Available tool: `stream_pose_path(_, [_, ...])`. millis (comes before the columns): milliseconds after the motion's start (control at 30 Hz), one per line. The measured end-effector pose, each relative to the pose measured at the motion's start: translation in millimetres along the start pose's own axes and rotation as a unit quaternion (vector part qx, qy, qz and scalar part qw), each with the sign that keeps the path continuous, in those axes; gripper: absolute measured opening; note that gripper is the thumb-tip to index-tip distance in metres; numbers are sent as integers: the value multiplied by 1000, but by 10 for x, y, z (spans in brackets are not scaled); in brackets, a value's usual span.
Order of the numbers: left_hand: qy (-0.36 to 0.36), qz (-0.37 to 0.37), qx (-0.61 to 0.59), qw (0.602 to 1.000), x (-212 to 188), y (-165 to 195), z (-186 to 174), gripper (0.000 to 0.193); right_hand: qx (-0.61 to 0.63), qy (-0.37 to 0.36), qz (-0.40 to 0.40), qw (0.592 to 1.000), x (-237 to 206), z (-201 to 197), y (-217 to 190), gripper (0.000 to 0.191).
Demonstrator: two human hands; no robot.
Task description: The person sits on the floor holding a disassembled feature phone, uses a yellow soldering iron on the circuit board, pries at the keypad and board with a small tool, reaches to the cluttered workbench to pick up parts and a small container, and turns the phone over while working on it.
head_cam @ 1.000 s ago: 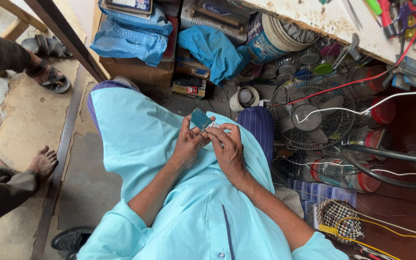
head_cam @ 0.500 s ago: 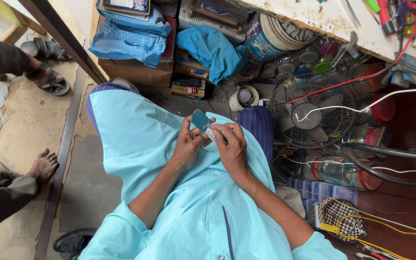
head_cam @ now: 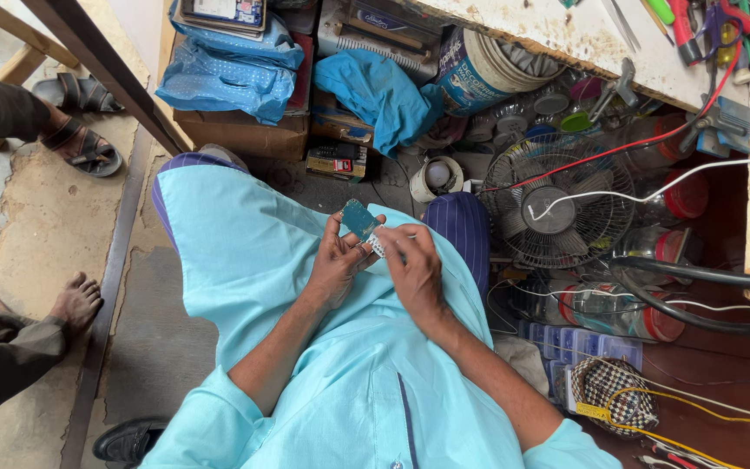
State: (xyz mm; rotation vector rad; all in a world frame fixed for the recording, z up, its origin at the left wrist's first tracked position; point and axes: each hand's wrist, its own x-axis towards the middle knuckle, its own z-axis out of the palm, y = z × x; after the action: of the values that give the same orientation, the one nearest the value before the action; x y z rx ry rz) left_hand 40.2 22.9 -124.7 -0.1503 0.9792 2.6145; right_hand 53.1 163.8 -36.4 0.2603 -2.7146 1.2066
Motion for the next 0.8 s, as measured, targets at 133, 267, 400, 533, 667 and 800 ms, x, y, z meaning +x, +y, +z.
stream_pose_path(133, [-15, -6, -64, 998, -1, 74, 9, 64, 1, 53, 0, 999, 62, -45, 56, 18])
stream_pose_path(267, [-11, -47, -124, 991, -31, 178, 32, 68, 18, 99, 30, 994, 166, -191, 140, 28])
stream_pose_path(400, [-23, -59, -132, 989, -41, 204, 44, 69, -70, 59, 10, 996, 193, -337, 166, 23])
stream_pose_path(533, [-13, -45, -94, 994, -18, 143, 44, 73, -52, 1, 11, 999, 179, -393, 164, 23])
stream_pose_path(667, [13, -8, 36, 999, -4, 109, 133, 72, -89, 9, -50, 995, 168, -389, 197, 26])
stream_pose_path(800, [25, 160, 454, 876, -98, 301, 291, 87, 25, 44, 97, 994, 155, -414, 245, 29])
